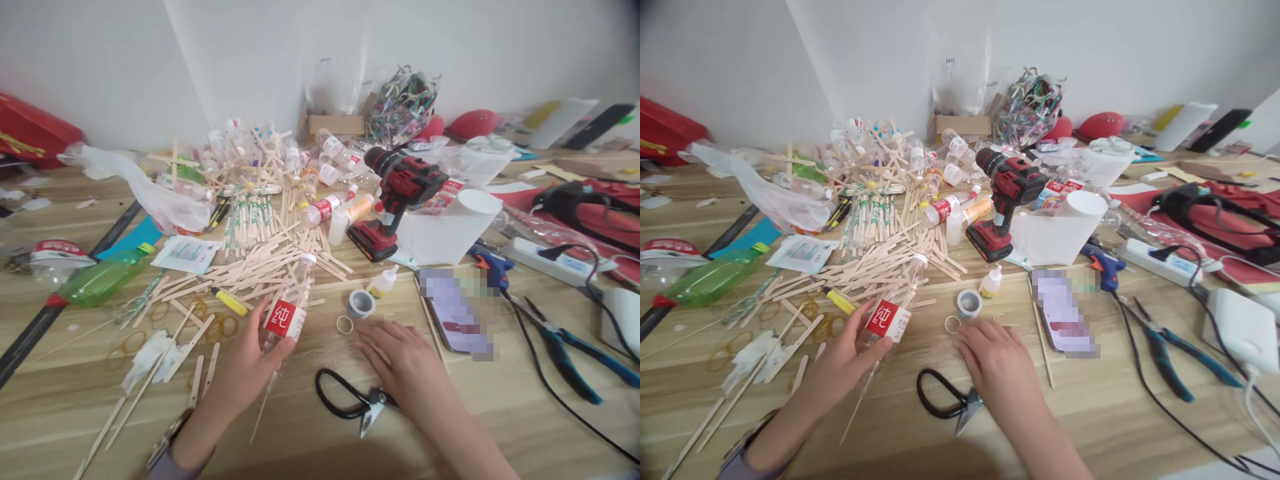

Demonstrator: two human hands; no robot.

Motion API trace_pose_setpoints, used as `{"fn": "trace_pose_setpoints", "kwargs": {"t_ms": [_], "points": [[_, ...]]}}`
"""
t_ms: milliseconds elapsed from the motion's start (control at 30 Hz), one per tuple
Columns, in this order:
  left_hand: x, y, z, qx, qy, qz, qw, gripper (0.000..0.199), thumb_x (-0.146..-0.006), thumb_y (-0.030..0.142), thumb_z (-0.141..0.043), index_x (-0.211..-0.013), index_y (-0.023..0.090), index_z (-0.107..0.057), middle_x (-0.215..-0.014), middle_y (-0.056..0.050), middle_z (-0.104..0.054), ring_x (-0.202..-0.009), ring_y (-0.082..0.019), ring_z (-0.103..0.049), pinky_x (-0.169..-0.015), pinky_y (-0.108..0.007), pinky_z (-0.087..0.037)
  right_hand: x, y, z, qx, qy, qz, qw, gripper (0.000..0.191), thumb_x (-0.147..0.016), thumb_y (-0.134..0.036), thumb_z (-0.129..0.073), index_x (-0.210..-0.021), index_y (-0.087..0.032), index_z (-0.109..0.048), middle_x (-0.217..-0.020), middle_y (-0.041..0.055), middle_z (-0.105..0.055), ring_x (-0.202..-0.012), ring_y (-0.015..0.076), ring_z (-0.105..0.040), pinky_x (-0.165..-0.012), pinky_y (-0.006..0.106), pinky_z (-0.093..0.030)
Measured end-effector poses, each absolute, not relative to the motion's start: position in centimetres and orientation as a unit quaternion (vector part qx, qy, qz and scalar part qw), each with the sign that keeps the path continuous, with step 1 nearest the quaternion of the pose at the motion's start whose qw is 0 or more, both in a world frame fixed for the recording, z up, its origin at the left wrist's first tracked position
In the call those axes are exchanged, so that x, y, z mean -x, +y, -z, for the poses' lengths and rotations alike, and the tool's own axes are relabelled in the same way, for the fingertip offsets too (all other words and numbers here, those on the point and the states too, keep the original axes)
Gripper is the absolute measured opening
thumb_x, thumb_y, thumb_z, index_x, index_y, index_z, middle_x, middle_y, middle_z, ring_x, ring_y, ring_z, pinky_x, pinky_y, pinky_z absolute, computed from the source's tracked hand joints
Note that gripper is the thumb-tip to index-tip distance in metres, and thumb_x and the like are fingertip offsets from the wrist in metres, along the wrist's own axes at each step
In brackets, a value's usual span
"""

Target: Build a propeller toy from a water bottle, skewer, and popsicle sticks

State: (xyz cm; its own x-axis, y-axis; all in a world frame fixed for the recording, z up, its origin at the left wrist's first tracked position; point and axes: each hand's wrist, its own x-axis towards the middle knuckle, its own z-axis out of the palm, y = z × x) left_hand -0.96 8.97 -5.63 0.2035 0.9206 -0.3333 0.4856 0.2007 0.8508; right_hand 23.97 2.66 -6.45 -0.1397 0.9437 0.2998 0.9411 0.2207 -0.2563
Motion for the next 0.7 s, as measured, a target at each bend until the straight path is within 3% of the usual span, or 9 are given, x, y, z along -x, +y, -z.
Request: {"fn": "trace_pose_setpoints", "kwargs": {"t_ms": [100, 200, 300, 500, 633, 700], "points": [[1.2, 8.6, 4.9, -0.587, 0.591, -0.219, 0.508, 0.08, -0.081, 0.055, -0.06, -0.146, 0.019, -0.03, -0.147, -0.016, -0.046, -0.128, -0.032, -0.052, -0.107, -0.045, -0.038, -22.6, 2.7, 6.6, 0.621, -0.743, -0.062, 0.242, 0.027, -0.095, -0.026, -0.049, -0.116, -0.02, -0.064, -0.107, 0.0118, -0.072, -0.085, 0.0256, -0.07, -0.074, 0.04, -0.052], [1.4, 7.9, 4.3, -0.582, 0.58, -0.234, 0.52, 0.077, -0.081, 0.055, -0.061, -0.144, 0.02, -0.033, -0.147, -0.014, -0.047, -0.13, -0.032, -0.05, -0.109, -0.044, -0.037, -20.6, 3.1, 6.7, 0.608, -0.709, -0.182, 0.309, 0.048, -0.092, -0.024, -0.051, -0.139, -0.018, -0.045, -0.106, 0.0126, -0.071, -0.074, 0.0204, -0.069, -0.074, 0.036, -0.057], [1.7, 7.1, 3.9, -0.558, 0.571, -0.27, 0.539, 0.072, -0.08, 0.055, -0.063, -0.14, 0.023, -0.039, -0.147, -0.012, -0.048, -0.131, -0.032, -0.049, -0.11, -0.044, -0.036, -18.7, 3.7, 6.9, 0.583, -0.677, -0.285, 0.346, 0.061, -0.087, -0.02, -0.052, -0.145, -0.016, -0.035, -0.106, 0.013, -0.07, -0.071, 0.0191, -0.068, -0.071, 0.035, -0.057], [3.1, 6.7, 3.4, -0.512, 0.59, -0.295, 0.551, 0.071, -0.08, 0.057, -0.06, -0.138, 0.023, -0.037, -0.143, -0.013, -0.052, -0.13, -0.03, -0.05, -0.109, -0.043, -0.038, -18.4, 3.8, 6.3, 0.608, -0.644, -0.347, 0.31, 0.033, -0.089, -0.022, -0.049, -0.119, -0.016, -0.062, -0.075, 0.0049, -0.071, -0.066, 0.0192, -0.065, -0.063, 0.03, -0.051], [5.2, 7.3, 4.0, -0.523, 0.67, -0.281, 0.445, 0.073, -0.081, 0.062, -0.054, -0.142, 0.027, -0.033, -0.147, -0.01, -0.048, -0.134, -0.029, -0.046, -0.114, -0.048, -0.03, -20.1, 2.6, 5.5, 0.638, -0.644, -0.319, 0.278, 0.022, -0.089, -0.024, -0.049, -0.096, -0.018, -0.07, -0.074, 0.0047, -0.07, -0.064, 0.0183, -0.063, -0.06, 0.027, -0.048], [6.5, 7.7, 4.7, -0.543, 0.698, -0.266, 0.383, 0.079, -0.08, 0.065, -0.05, -0.145, 0.025, -0.029, -0.145, -0.012, -0.049, -0.13, -0.032, -0.05, -0.111, -0.052, -0.034, -20.9, 1.9, 5.3, 0.651, -0.639, -0.3, 0.279, 0.022, -0.088, -0.024, -0.049, -0.087, -0.019, -0.07, -0.073, 0.0042, -0.07, -0.063, 0.0176, -0.063, -0.058, 0.026, -0.047]]}}
